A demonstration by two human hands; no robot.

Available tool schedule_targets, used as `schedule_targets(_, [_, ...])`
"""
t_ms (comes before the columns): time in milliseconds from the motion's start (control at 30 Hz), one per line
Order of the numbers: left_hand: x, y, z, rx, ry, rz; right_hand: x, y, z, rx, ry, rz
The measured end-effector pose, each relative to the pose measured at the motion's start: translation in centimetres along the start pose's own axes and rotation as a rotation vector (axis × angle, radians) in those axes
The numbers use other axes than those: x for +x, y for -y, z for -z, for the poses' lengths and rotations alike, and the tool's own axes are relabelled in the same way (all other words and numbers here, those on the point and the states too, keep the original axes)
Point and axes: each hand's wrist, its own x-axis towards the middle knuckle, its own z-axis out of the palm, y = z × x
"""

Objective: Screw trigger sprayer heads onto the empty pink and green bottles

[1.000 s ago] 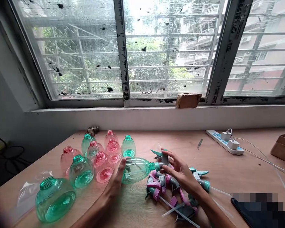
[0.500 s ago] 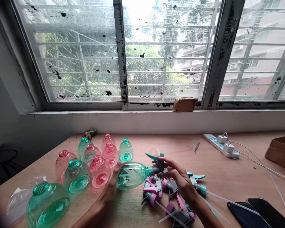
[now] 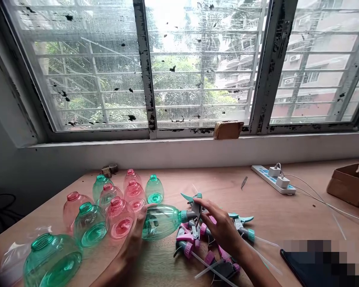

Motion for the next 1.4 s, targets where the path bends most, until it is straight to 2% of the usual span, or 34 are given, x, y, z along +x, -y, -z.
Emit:
schedule_targets(300, [0.5,0.0,0.2,0.001,-0.063,-0.040,-0.2,-1.2,-0.4,-0.148,0.090,-0.067])
schedule_targets(533, [0.3,-0.4,0.1,0.018,-0.054,-0.039,-0.1,-0.9,-0.4,-0.120,0.091,-0.061])
schedule_targets(767, [0.0,-0.9,0.0,0.036,-0.044,-0.049,-0.3,-0.7,-1.0,-0.183,0.055,-0.162])
schedule_targets(900, [-0.1,-1.1,-0.1,0.051,-0.052,-0.044,0.0,0.4,-0.8,-0.208,0.046,-0.208])
schedule_targets(1000, [0.1,-1.1,-0.2,-0.012,-0.011,0.008,0.1,1.4,-0.8,-0.189,0.041,-0.207])
schedule_targets(1100, [0.5,-0.9,-0.4,-0.069,0.034,0.057,-0.1,1.6,-1.0,-0.122,0.034,-0.145])
schedule_targets(1167, [0.9,-0.6,-0.4,-0.110,0.076,0.117,-0.3,1.0,-1.1,-0.079,-0.020,-0.106])
schedule_targets(1267, [1.4,0.2,0.1,-0.214,0.177,0.296,-0.5,-0.3,-0.8,-0.060,-0.148,-0.128])
schedule_targets(1333, [1.8,0.7,0.6,-0.245,0.176,0.380,-0.5,-1.0,-0.3,-0.062,-0.206,-0.161])
schedule_targets(1400, [2.0,1.0,1.0,-0.244,0.134,0.397,-0.4,-1.4,0.0,-0.082,-0.214,-0.165])
